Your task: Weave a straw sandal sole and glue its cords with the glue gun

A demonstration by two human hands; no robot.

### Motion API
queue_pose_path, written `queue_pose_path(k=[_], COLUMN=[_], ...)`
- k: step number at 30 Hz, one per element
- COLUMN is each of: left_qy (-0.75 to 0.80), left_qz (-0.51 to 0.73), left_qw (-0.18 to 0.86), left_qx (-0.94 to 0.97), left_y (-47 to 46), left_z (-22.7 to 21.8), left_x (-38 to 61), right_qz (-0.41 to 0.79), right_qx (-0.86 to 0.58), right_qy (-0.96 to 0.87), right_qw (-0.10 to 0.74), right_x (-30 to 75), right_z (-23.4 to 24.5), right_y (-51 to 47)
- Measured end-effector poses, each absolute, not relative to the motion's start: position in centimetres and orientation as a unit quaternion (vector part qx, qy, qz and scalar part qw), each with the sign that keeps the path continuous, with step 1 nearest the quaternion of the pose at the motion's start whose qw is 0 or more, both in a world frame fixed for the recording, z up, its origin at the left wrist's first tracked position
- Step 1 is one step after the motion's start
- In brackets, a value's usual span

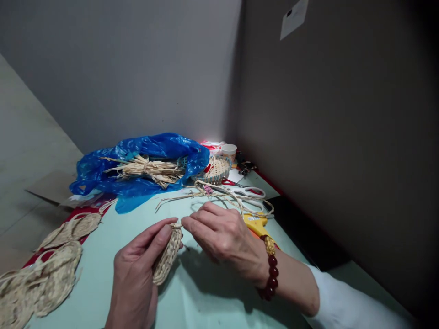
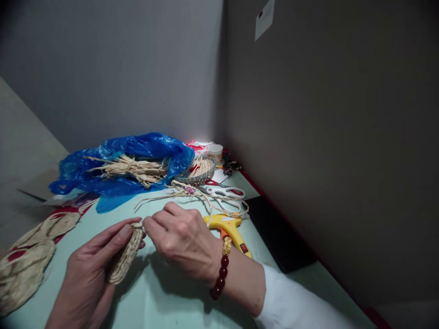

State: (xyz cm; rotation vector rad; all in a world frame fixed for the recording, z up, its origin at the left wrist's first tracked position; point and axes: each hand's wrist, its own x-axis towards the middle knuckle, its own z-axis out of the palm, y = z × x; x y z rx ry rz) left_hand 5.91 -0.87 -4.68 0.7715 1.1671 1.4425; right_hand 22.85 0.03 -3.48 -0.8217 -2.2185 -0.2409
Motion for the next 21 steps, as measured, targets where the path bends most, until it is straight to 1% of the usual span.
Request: queue_pose_path(k=[4, 13, 18, 21], left_qy=[0.5, 0.525, 0.531, 0.522], left_qz=[0.597, 0.624, 0.642, 0.66], left_qw=[0.545, 0.484, 0.437, 0.442], left_qx=[0.31, 0.317, 0.34, 0.31], left_y=[-1.0, -1.3, -1.1, -1.0], left_z=[-4.0, -4.1, -4.8, -4.9], left_x=[5.9, 6.2, 6.4, 6.8], right_qz=[-0.11, -0.095, -0.052, -0.038], right_qx=[-0.328, -0.345, -0.374, -0.381], right_qy=[-0.857, -0.851, -0.824, -0.804], right_qw=[0.383, 0.385, 0.422, 0.454], right_x=[22.9, 22.1, 21.1, 20.4], right_z=[-3.5, -3.9, -4.5, -5.0], right_y=[0.3, -0.5, -0.9, -0.9])
